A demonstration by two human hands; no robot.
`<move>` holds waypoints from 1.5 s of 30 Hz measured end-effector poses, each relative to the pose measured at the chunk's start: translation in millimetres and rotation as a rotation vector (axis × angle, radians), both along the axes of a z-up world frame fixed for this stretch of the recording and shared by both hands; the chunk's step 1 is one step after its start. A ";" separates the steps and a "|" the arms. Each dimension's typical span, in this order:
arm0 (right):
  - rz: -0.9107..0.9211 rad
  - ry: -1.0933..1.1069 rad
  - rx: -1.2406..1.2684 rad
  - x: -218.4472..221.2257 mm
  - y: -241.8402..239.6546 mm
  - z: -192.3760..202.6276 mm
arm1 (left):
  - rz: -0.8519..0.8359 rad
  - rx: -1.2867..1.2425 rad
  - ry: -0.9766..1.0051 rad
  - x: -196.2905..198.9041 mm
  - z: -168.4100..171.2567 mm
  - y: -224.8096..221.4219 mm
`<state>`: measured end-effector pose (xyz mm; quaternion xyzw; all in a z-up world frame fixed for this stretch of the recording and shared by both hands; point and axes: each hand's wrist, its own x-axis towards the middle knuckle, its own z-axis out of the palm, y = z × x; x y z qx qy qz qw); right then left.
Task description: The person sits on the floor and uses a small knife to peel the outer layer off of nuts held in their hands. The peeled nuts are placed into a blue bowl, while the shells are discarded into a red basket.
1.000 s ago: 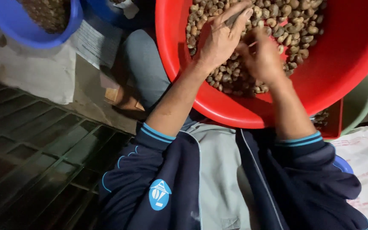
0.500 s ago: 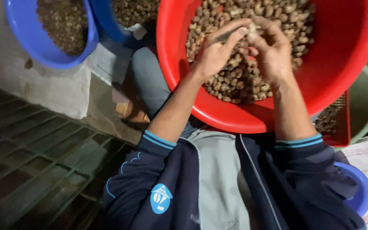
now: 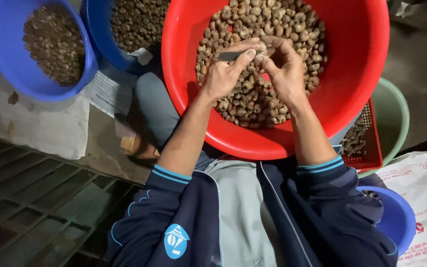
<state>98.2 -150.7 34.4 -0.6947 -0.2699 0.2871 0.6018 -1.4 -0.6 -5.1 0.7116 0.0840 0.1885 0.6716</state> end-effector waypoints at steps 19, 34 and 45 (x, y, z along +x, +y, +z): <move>-0.028 -0.189 -0.077 -10.2 0.4 -2.7 | 0.021 -0.148 0.155 -2.0 10.3 2.4; 0.026 -0.297 -0.119 -6.8 -1.6 -8.4 | 0.008 -0.077 0.252 -4.9 15.1 2.9; 0.052 -0.429 -0.158 -6.6 -2.9 -9.5 | -0.044 -0.158 0.190 -4.5 7.9 2.2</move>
